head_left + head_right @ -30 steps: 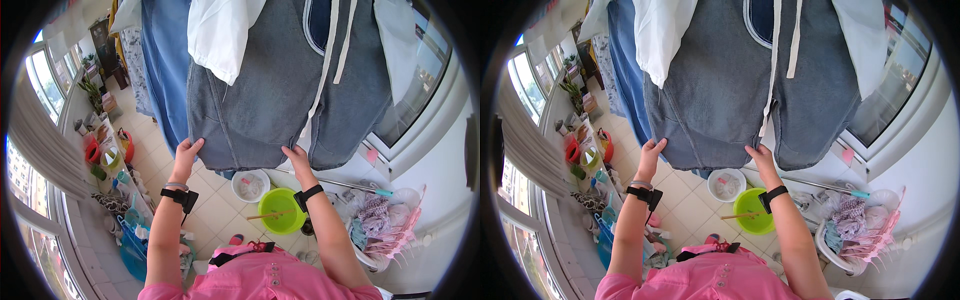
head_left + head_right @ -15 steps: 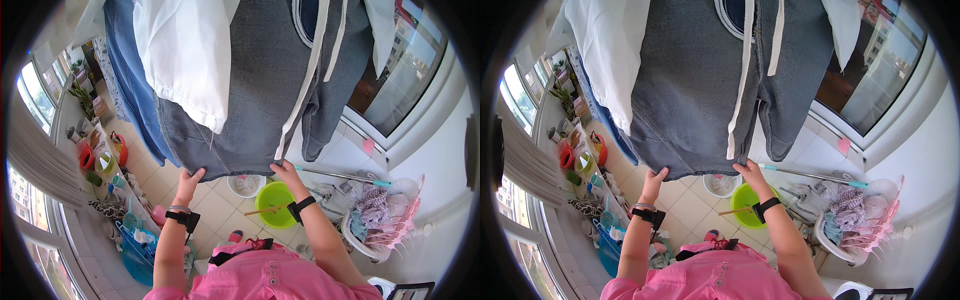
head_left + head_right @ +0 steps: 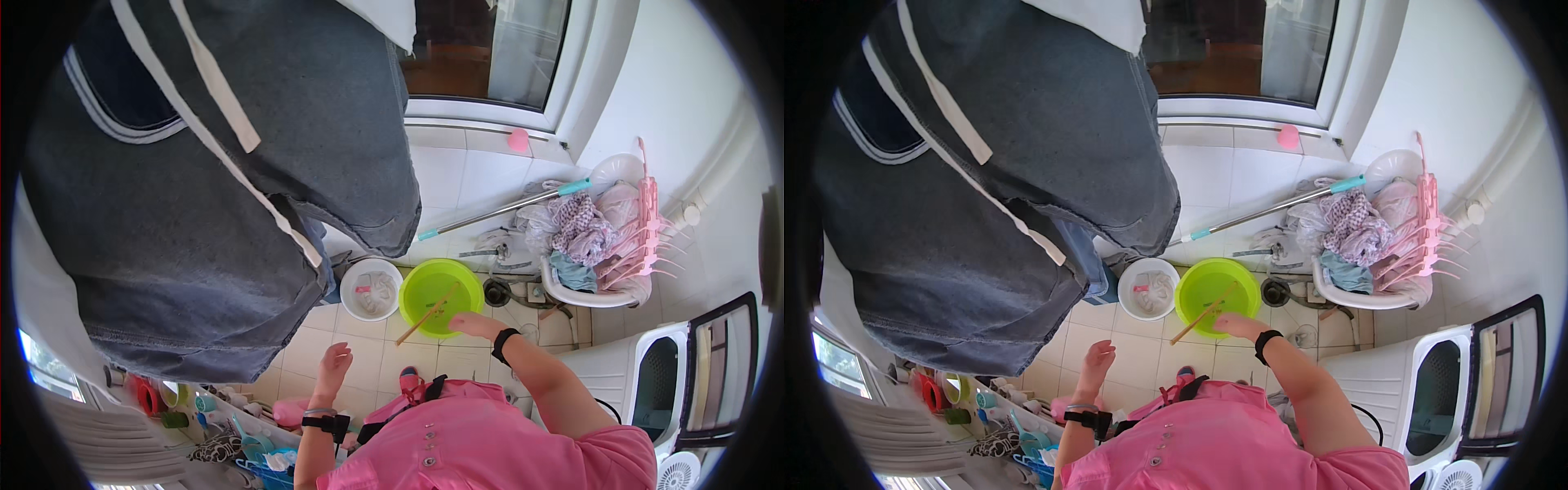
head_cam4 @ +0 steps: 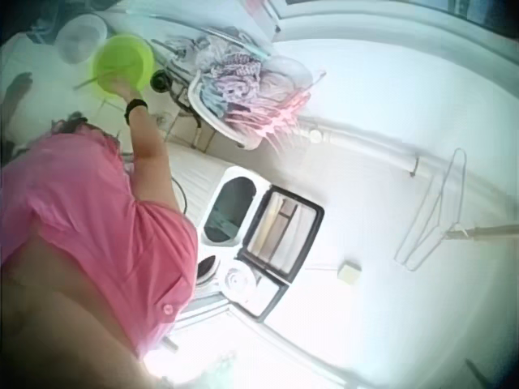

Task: Hanging washed items like pants, shorts, and socks on a drying rack and a clothespin hanger on a balcony.

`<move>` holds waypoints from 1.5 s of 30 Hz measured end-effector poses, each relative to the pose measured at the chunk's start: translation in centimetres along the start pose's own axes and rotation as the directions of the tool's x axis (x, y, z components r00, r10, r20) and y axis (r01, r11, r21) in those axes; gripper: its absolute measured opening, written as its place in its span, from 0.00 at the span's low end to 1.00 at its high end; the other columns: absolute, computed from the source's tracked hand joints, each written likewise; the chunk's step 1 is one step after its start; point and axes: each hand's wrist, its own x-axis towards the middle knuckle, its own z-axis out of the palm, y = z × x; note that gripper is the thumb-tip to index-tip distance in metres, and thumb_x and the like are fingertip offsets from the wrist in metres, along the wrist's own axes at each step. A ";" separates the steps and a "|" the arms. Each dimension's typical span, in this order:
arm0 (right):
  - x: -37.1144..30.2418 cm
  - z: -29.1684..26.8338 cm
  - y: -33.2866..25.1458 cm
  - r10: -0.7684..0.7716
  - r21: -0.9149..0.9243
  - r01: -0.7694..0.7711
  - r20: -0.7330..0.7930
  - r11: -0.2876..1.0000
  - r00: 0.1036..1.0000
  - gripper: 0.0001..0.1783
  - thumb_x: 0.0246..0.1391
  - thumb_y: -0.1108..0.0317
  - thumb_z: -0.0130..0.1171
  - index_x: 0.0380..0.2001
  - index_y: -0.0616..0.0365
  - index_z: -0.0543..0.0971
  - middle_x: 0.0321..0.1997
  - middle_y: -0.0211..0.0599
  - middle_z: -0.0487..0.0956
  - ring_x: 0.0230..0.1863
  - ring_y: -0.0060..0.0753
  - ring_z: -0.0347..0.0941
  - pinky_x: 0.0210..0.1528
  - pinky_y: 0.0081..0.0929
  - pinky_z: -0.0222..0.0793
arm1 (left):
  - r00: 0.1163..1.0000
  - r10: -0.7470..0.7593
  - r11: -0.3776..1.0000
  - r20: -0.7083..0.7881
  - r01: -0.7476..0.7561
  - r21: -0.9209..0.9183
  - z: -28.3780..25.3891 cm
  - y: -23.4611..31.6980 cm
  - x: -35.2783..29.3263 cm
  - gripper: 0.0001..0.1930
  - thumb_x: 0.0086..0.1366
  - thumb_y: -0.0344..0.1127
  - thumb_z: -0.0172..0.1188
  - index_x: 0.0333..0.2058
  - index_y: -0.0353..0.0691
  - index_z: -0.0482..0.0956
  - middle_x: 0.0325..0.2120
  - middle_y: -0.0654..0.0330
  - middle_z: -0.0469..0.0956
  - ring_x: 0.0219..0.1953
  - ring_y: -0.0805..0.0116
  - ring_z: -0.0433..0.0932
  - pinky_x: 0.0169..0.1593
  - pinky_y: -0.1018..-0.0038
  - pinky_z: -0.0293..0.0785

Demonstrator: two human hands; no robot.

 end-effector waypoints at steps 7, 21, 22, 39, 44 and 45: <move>-17.6 4.4 10.3 0.618 0.431 -0.463 -0.360 0.774 0.699 0.20 0.52 0.56 0.53 0.37 0.64 0.79 0.32 0.50 0.79 0.34 0.49 0.74 0.39 0.37 0.69 | 0.904 0.357 0.889 0.237 -0.250 -0.385 9.6 16.7 8.6 0.22 0.64 0.27 0.55 0.56 0.38 0.64 0.49 0.57 0.72 0.45 0.70 0.73 0.52 0.74 0.67; -39.7 31.5 9.3 0.969 0.835 -0.506 -0.121 0.217 0.215 0.16 0.53 0.60 0.55 0.38 0.60 0.79 0.35 0.41 0.80 0.38 0.35 0.75 0.45 0.32 0.68 | 0.521 -0.541 0.782 0.661 0.020 0.624 17.8 -8.3 9.5 0.15 0.59 0.40 0.56 0.42 0.37 0.75 0.32 0.60 0.79 0.30 0.70 0.77 0.34 0.74 0.73; -40.3 32.6 9.2 0.974 0.853 -0.483 -0.117 0.199 0.194 0.16 0.53 0.60 0.55 0.38 0.60 0.79 0.35 0.41 0.80 0.38 0.35 0.75 0.45 0.32 0.68 | 0.505 -0.534 0.780 0.678 -0.013 0.625 19.0 -8.4 9.5 0.15 0.59 0.40 0.56 0.42 0.37 0.75 0.32 0.60 0.79 0.30 0.70 0.77 0.34 0.74 0.73; -53.1 31.6 7.1 0.751 0.904 0.049 -0.322 0.425 -0.577 0.12 0.55 0.69 0.55 0.42 0.62 0.76 0.44 0.42 0.74 0.45 0.39 0.73 0.46 0.31 0.70 | -0.037 -0.142 0.855 0.989 -0.509 0.104 56.4 10.6 -11.5 0.11 0.65 0.35 0.54 0.43 0.36 0.76 0.34 0.60 0.79 0.36 0.73 0.76 0.43 0.75 0.72; -58.5 32.6 5.7 0.435 0.875 0.046 -0.194 0.482 -0.879 0.13 0.55 0.71 0.55 0.44 0.61 0.74 0.51 0.42 0.72 0.49 0.40 0.70 0.48 0.31 0.67 | -0.407 -0.071 0.854 0.911 -0.497 -0.156 63.7 20.0 -25.0 0.11 0.66 0.35 0.55 0.43 0.37 0.76 0.33 0.63 0.78 0.36 0.75 0.75 0.43 0.77 0.71; -59.7 32.3 5.0 0.453 0.881 0.111 -0.126 0.460 -0.883 0.13 0.56 0.71 0.55 0.44 0.61 0.73 0.54 0.43 0.70 0.53 0.42 0.68 0.52 0.32 0.66 | -0.465 -0.067 0.836 0.883 -0.509 -0.204 65.0 21.0 -27.4 0.10 0.65 0.34 0.55 0.43 0.36 0.76 0.32 0.63 0.78 0.36 0.75 0.75 0.42 0.77 0.71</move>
